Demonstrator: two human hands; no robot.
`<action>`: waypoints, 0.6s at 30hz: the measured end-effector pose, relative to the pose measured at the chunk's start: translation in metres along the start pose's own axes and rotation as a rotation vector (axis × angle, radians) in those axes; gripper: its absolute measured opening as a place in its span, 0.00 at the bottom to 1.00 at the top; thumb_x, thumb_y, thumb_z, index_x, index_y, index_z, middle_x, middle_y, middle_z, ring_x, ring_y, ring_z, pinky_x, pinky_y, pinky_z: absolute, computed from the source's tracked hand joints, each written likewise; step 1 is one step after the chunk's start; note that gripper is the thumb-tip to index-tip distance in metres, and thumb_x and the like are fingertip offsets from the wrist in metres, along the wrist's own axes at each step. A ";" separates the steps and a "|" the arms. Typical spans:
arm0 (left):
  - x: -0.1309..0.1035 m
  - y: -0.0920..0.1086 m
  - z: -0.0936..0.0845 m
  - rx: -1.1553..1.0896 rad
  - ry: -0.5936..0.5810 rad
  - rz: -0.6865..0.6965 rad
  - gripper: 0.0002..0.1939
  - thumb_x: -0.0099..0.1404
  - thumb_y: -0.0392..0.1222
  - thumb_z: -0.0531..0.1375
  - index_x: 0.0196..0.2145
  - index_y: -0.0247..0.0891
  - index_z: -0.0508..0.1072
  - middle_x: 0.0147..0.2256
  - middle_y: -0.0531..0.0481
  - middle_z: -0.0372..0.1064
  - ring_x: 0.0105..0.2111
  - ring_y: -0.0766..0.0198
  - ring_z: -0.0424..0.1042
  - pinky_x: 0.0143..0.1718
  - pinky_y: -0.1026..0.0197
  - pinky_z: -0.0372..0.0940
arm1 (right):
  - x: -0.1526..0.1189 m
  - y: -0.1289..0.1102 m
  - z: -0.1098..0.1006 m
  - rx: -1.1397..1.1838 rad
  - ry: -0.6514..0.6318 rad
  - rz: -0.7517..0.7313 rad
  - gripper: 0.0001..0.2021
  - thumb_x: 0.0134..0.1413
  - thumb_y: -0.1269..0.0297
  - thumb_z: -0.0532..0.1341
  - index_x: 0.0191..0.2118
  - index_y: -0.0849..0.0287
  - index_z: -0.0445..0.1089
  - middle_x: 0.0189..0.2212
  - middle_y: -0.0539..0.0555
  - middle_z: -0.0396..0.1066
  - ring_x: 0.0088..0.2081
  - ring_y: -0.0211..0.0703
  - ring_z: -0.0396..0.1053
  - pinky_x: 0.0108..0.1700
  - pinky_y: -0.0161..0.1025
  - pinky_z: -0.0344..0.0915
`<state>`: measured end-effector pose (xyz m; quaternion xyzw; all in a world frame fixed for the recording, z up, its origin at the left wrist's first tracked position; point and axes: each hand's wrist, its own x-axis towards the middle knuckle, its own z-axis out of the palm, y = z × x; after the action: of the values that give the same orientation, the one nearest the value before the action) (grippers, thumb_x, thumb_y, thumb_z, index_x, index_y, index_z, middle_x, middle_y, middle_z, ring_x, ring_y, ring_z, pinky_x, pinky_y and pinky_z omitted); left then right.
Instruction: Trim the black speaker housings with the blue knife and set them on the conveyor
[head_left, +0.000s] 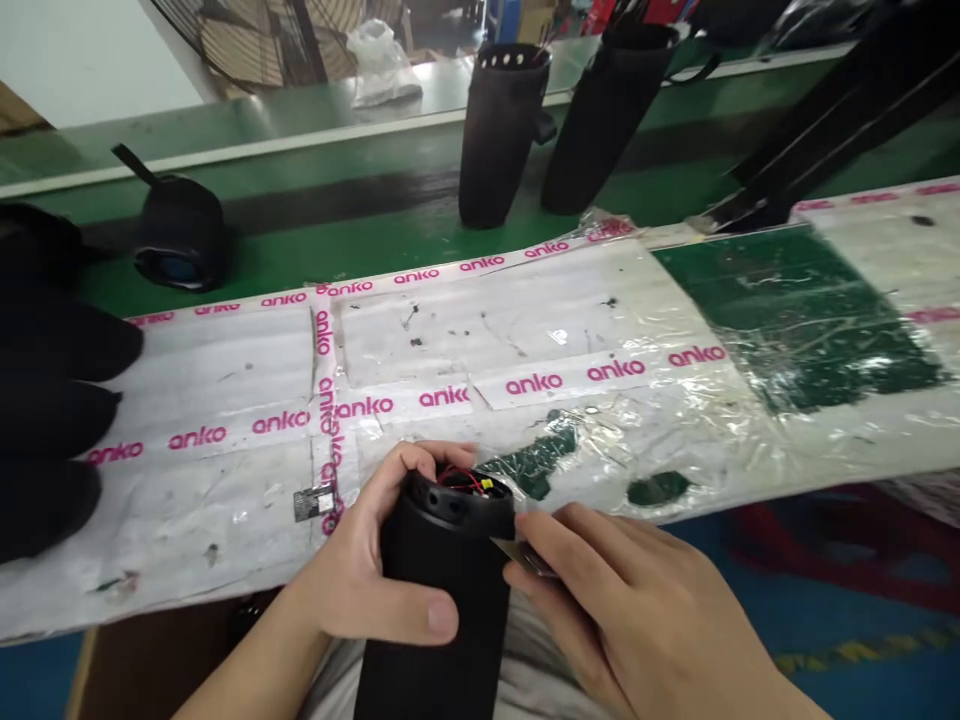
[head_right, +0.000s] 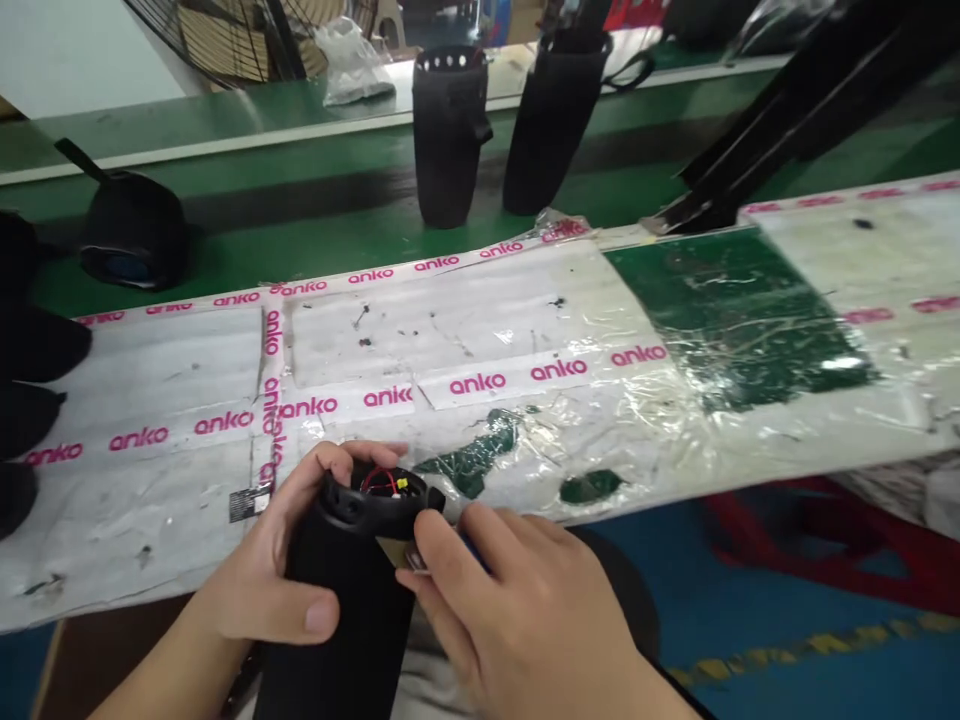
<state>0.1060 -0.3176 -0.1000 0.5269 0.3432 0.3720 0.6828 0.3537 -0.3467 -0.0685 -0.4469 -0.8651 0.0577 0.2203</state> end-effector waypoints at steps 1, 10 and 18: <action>0.001 0.000 0.001 0.054 -0.018 0.001 0.33 0.55 0.51 0.80 0.52 0.54 0.69 0.65 0.46 0.66 0.73 0.35 0.57 0.70 0.31 0.56 | -0.002 0.002 -0.002 -0.030 -0.014 0.005 0.10 0.83 0.61 0.47 0.54 0.55 0.64 0.30 0.47 0.71 0.25 0.44 0.71 0.26 0.42 0.63; 0.001 0.025 0.013 0.528 -0.061 0.152 0.41 0.55 0.32 0.64 0.64 0.56 0.66 0.63 0.49 0.65 0.69 0.46 0.63 0.70 0.46 0.60 | -0.001 0.007 -0.009 -0.108 -0.042 -0.046 0.11 0.83 0.60 0.48 0.54 0.55 0.66 0.29 0.47 0.69 0.26 0.44 0.69 0.31 0.43 0.59; 0.004 0.021 0.016 0.515 -0.012 0.158 0.36 0.52 0.34 0.65 0.58 0.52 0.67 0.58 0.48 0.65 0.60 0.48 0.70 0.61 0.49 0.68 | 0.001 0.009 -0.015 -0.132 -0.118 -0.065 0.12 0.70 0.73 0.52 0.52 0.53 0.65 0.29 0.47 0.68 0.25 0.48 0.65 0.30 0.46 0.55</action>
<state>0.1186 -0.3175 -0.0764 0.7107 0.3803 0.3214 0.4969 0.3667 -0.3419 -0.0573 -0.4279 -0.8926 0.0196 0.1407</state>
